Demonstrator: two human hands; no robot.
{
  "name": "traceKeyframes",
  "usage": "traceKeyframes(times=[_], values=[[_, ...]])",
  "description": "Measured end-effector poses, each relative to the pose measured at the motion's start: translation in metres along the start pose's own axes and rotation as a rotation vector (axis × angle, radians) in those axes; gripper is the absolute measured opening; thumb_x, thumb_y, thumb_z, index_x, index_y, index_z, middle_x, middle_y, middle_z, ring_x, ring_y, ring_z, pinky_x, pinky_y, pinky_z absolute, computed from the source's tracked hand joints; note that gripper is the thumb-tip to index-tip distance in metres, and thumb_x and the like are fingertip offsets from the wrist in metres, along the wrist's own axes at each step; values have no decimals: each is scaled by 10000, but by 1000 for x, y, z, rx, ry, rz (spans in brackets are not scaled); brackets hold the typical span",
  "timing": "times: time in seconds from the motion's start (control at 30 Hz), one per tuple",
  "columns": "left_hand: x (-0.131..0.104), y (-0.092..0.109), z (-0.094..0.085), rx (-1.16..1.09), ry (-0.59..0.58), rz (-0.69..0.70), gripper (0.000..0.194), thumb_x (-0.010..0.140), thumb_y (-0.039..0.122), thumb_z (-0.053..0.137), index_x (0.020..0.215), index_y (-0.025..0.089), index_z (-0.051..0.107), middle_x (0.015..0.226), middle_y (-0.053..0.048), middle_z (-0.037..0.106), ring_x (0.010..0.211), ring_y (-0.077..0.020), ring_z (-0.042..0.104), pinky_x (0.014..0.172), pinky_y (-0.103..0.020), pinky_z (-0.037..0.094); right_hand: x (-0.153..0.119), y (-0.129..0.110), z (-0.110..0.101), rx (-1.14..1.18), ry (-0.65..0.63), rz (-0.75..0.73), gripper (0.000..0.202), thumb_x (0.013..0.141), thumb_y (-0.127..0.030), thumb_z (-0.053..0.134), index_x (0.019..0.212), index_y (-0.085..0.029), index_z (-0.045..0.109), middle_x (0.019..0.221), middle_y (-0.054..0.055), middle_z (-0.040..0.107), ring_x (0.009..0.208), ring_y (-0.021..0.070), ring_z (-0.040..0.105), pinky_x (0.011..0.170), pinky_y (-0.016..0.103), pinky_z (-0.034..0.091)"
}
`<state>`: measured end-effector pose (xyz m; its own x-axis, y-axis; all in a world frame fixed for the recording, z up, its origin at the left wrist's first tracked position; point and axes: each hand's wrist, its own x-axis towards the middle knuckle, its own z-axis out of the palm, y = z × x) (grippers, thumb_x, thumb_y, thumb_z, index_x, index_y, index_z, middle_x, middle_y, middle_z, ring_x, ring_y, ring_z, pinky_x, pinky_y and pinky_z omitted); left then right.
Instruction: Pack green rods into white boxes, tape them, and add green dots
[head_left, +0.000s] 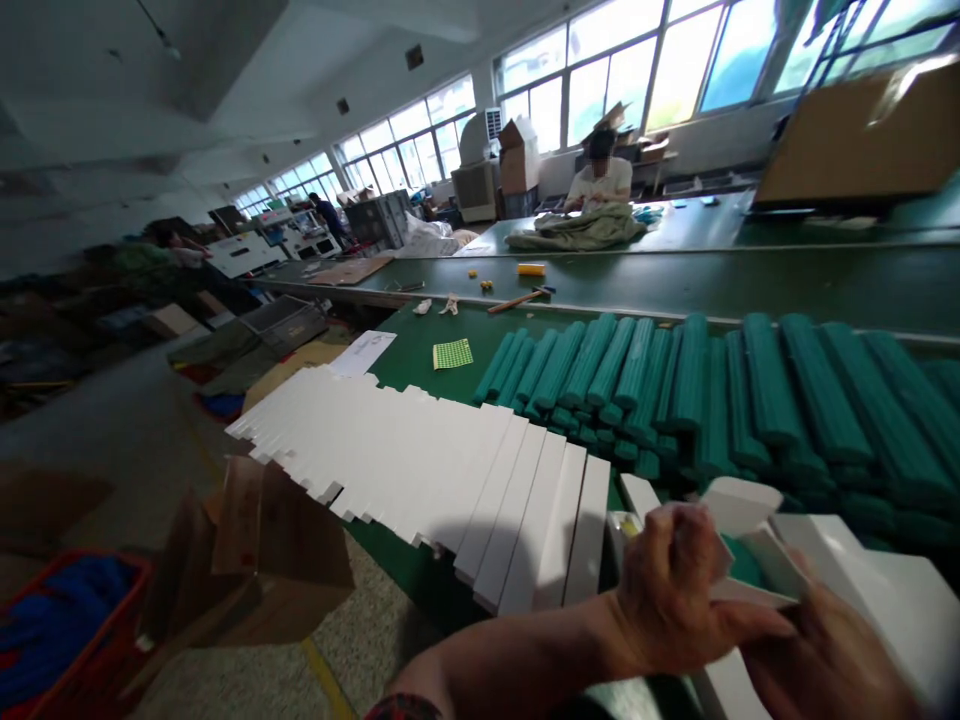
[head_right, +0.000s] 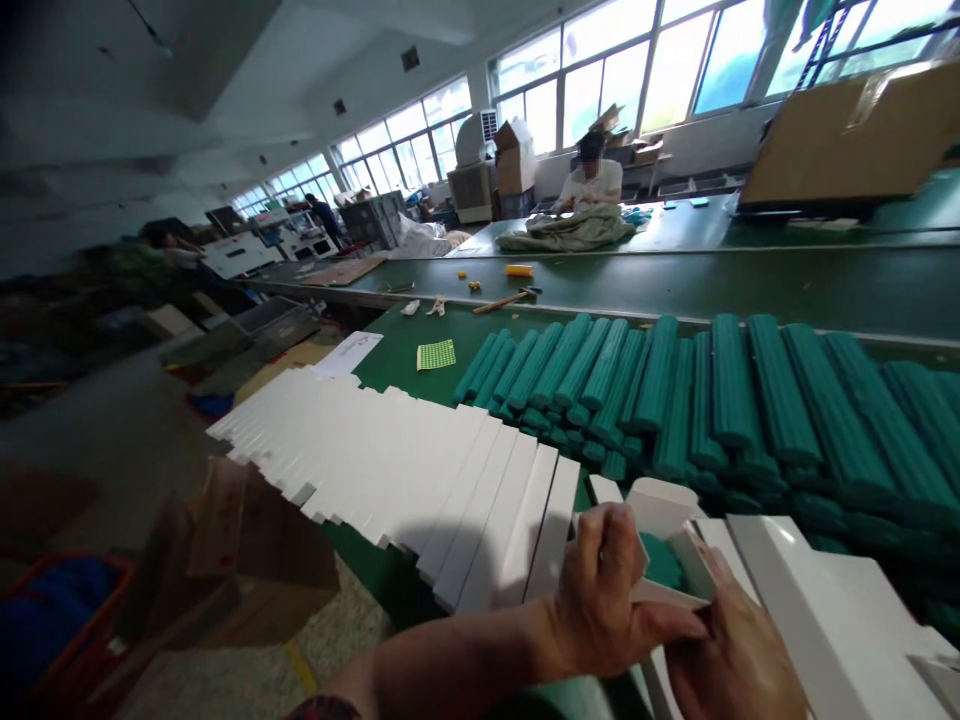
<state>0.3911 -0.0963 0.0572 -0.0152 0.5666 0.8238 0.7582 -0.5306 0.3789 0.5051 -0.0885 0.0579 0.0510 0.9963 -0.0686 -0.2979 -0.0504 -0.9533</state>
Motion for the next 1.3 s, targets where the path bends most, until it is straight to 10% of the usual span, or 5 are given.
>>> traceKeyframes(times=[0.37, 0.53, 0.83, 1.03, 1.3], values=[[31, 17, -33, -579, -82, -528, 283, 989, 311, 356, 933, 186, 604, 992, -66, 558, 997, -183, 572, 909, -345, 487, 0, -60, 53, 54, -24, -67, 167, 762, -302, 622, 888, -204, 672, 889, 21, 674, 849, 190, 606, 764, 282, 481], [33, 18, -31, -625, -13, -614, 352, 961, 349, 403, 1270, 184, 435, 1198, -107, 529, 1119, -204, 558, 973, -355, 468, -1, -59, 61, 47, -15, -75, 157, 738, -261, 614, 877, -202, 660, 852, 18, 659, 808, 190, 580, 774, 306, 468], [45, -1, -56, -294, -147, -71, 337, 956, 336, 384, 1178, 142, 546, 1187, -168, 581, 1117, -253, 573, 922, -434, 514, 2, -39, 55, 116, -21, -291, 258, 847, -284, 478, 864, -187, 717, 1001, 79, 675, 1032, 255, 592, 950, 397, 450], [57, -15, -72, -78, -286, -29, 420, 902, 220, 465, 1310, 124, 463, 1217, -170, 610, 1147, -246, 588, 969, -427, 521, -10, -23, 43, -275, -331, -264, 538, 829, -347, 556, 1341, -203, 479, 1278, 105, 598, 1131, 288, 583, 968, 436, 476], [76, -19, -94, -113, -468, -12, 354, 937, 182, 404, 1239, 114, 574, 1139, -146, 650, 1105, -224, 609, 968, -380, 517, -13, -19, 49, -657, -322, -451, 548, 878, -382, 542, 1358, -178, 374, 1186, 165, 608, 1021, 287, 626, 829, 420, 534]])
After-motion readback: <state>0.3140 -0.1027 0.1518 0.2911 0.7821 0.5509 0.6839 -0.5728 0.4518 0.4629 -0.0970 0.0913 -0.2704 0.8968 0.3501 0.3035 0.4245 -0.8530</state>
